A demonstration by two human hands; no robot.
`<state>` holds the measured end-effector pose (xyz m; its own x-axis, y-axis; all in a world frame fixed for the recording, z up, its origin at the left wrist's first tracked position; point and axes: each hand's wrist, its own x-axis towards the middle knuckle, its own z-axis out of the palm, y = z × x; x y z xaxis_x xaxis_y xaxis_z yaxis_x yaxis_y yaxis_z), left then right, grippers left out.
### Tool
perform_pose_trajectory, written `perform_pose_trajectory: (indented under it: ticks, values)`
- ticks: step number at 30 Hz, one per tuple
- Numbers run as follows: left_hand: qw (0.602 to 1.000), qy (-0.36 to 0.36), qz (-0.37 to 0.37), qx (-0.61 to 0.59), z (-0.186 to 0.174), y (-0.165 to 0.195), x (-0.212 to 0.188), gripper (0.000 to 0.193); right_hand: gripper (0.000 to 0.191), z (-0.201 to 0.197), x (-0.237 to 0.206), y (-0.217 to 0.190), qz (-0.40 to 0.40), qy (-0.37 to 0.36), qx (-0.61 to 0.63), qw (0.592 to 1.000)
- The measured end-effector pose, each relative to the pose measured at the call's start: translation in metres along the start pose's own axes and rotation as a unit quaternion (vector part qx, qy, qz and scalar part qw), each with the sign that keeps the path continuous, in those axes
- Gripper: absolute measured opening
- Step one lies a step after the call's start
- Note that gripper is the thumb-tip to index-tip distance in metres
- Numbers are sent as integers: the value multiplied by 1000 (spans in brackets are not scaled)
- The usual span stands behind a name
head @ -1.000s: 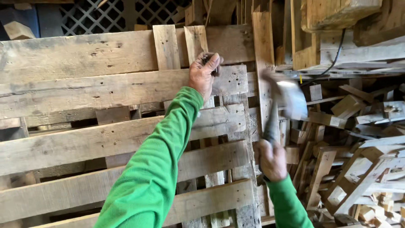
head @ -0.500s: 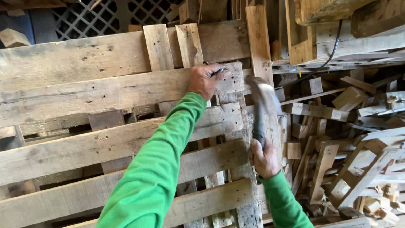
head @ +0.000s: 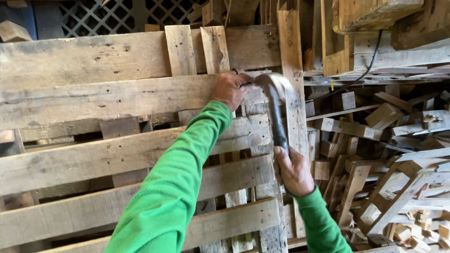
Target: The person hammers nails into a wooden pallet, repeatedly taking nails from a nail box and driving them into the pallet boards with a claw hammer, repositioning the pallet between nails.
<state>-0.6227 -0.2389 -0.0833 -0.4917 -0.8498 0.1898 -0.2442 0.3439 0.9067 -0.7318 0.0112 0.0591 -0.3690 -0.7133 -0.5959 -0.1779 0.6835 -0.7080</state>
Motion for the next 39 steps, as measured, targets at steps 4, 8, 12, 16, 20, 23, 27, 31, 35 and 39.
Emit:
perform_pose_trajectory:
  ticks: [4, 8, 12, 16, 20, 23, 27, 31, 35, 39]
  values:
    - [990, 68, 119, 39, -8, 3, -2, 22, 40, -35, -28, -13, -58, 98, 108, 988]
    - [955, 262, 31, -133, -11, 7, -3, 19, 42, -88, -54, -61, -443, 103, 340, 823]
    - [895, 378, -55, -228, -6, 7, 0, 21, 44, -76, -22, -78, -557, 117, 321, 757]
    - [908, 387, -48, -154, -5, 3, 3, 19, 46, -6, 17, -15, -59, 43, 9, 997]
    - [909, 401, -30, -115, -7, 2, 3, 19, 52, -54, -4, 11, -28, 179, 249, 951]
    - [903, 400, -64, -144, -10, 9, 4, 19, 38, -95, -10, -24, -359, 31, 414, 836]
    - [900, 411, -27, -145, -17, 24, 6, 21, 40, -69, -3, -61, -552, 111, 296, 772]
    - [906, 404, -19, -128, -25, 31, 4, 23, 42, 0, 10, -21, -122, 69, -98, 985]
    - [921, 351, -101, -139, -31, 33, 6, 28, 48, -1, -14, 28, -96, 92, 53, 990]
    - [921, 335, -145, -132, -51, 47, 15, 32, 43, 18, 3, 38, -103, 123, 82, 984]
